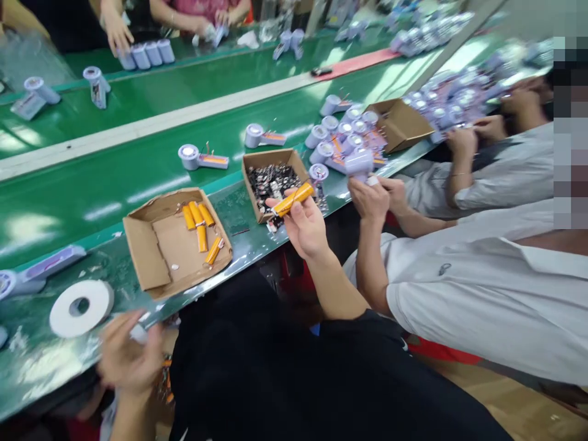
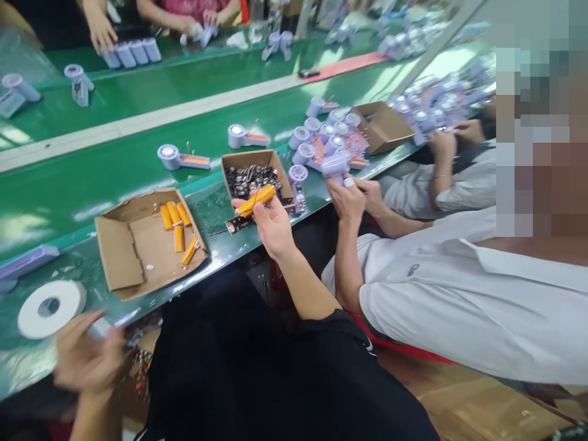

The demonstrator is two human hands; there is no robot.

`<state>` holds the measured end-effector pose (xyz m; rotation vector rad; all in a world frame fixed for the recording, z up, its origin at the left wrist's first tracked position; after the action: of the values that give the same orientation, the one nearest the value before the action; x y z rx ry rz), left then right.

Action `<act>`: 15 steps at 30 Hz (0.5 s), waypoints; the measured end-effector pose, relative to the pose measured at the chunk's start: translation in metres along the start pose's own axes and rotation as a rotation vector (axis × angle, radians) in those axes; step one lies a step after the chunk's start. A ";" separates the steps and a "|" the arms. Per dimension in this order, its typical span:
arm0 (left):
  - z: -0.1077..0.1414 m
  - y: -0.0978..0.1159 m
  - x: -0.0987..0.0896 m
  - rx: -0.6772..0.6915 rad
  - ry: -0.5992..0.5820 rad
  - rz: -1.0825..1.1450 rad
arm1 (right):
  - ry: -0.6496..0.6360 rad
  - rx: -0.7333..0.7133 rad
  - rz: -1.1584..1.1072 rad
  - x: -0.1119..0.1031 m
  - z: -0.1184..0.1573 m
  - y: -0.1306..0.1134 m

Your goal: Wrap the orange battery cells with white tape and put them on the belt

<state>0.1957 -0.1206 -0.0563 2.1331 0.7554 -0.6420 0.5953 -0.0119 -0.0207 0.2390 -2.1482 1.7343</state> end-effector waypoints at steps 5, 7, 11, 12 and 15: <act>-0.072 0.094 0.098 0.295 -0.108 -0.025 | 0.001 0.261 -0.152 0.047 0.086 0.039; -0.081 0.103 0.118 0.340 -0.076 0.075 | 0.026 0.319 -0.222 0.051 0.104 0.049; -0.068 0.109 0.123 0.365 -0.009 0.304 | 0.220 0.283 -0.238 0.025 0.102 0.052; -0.065 0.110 0.122 0.382 -0.010 0.341 | 0.270 0.265 -0.233 0.013 0.095 0.050; -0.070 0.113 0.122 0.396 -0.097 0.385 | 0.303 0.231 -0.223 -0.023 0.068 0.036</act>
<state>0.3722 -0.0878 -0.0399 2.4927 0.1574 -0.7203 0.5918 -0.0713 -0.0745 0.2470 -1.6457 1.7589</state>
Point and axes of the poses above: each hand's wrist, its own z-axis away from the middle knuckle, its own x-axis out of the palm, y = z × x, the point moved 1 cm from there along -z, towards the middle knuckle, and after that the axes turned 7 degrees about -y, right-handed, at the moved point
